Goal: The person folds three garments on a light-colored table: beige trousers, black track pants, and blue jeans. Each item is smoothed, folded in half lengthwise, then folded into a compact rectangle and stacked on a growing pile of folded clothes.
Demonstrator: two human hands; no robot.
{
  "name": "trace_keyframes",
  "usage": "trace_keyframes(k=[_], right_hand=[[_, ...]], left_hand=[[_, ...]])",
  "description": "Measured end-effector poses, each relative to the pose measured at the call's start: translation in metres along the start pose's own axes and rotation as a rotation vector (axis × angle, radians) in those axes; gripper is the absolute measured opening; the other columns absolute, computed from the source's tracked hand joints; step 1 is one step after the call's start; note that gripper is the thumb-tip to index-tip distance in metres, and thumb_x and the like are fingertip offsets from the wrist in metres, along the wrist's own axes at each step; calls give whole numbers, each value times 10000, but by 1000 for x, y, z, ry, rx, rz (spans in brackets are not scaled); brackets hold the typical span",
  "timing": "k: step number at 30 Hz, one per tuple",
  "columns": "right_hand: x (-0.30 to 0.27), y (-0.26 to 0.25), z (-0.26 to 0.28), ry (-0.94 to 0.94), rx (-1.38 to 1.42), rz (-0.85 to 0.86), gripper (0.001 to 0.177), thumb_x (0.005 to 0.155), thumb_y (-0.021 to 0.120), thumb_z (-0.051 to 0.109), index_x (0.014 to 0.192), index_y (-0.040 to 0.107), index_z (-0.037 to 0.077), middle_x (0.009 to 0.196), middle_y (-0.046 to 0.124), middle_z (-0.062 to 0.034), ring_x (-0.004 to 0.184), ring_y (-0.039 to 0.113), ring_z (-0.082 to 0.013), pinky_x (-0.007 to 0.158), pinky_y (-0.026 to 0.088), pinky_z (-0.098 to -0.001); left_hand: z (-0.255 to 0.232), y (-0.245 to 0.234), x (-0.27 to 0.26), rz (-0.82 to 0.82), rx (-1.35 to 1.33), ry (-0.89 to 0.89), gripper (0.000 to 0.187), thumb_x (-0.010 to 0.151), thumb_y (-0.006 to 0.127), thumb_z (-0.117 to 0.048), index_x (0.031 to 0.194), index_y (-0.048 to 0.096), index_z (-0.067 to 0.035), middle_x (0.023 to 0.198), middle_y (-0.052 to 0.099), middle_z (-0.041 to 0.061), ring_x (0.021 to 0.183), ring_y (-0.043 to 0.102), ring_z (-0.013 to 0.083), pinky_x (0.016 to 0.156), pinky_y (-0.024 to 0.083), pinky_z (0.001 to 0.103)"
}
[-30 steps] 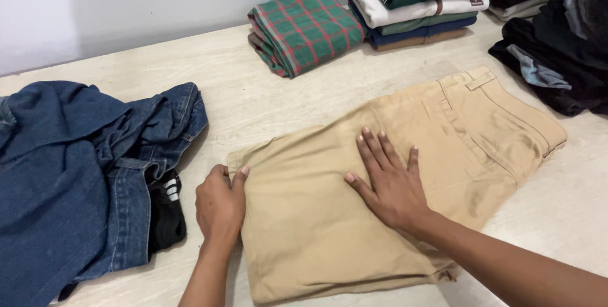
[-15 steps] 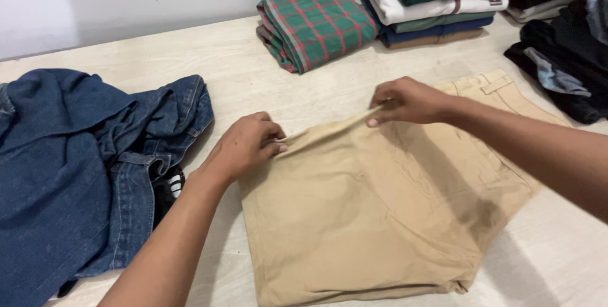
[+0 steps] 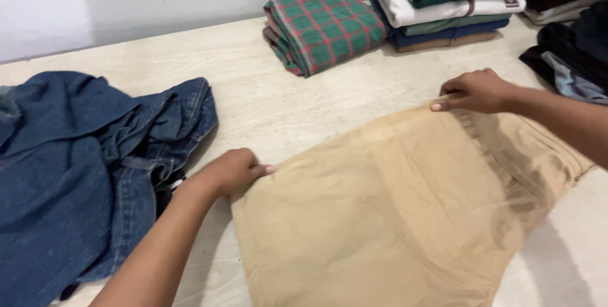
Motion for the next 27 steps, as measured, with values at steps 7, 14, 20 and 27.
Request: trace_keyframes(k=[7,14,20,27], right_hand=[[-99,-3,79,-326,261,-795,435,1040,506,406,1338,553,94,1499,514,-165,1416,423,-361,1187,295,-519],[-81,68,111,-492,73,-268,807,987,238,643,1620,105,160,1700,64,-67,1555,13,-263,1200,-70,-549],[-45,53,-14,-59,122,-307,677,984,199,628,1604,178,357,1708,123,59,1578,70,-163,1199,-116,-685],[46,54,-53,-19,82,-100,705,976,214,645,1617,94,375,1710,-3,29,1579,1,-199,1179,-72,-699]], left_hand=[[-93,8,-59,-888,470,272,497,925,564,-218,1398,537,-68,1545,496,126,1448,433,306,1196,285,544],[-100,60,-30,-725,100,103,770,948,425,-512,1523,333,-9,1632,312,150,1506,237,354,1174,126,529],[-52,65,-31,-851,76,-69,694,1000,400,-508,1511,384,-37,1600,366,119,1496,276,287,1221,122,491],[-50,21,39,-800,104,-17,701,1018,383,-512,1523,370,-25,1619,321,147,1507,258,301,1227,93,526]])
Point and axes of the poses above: each hand's wrist, its own x-axis towards the middle knuckle, its own y-axis out of the palm, z = x × y, the point moved 8 cm from there along x, towards the middle knuckle
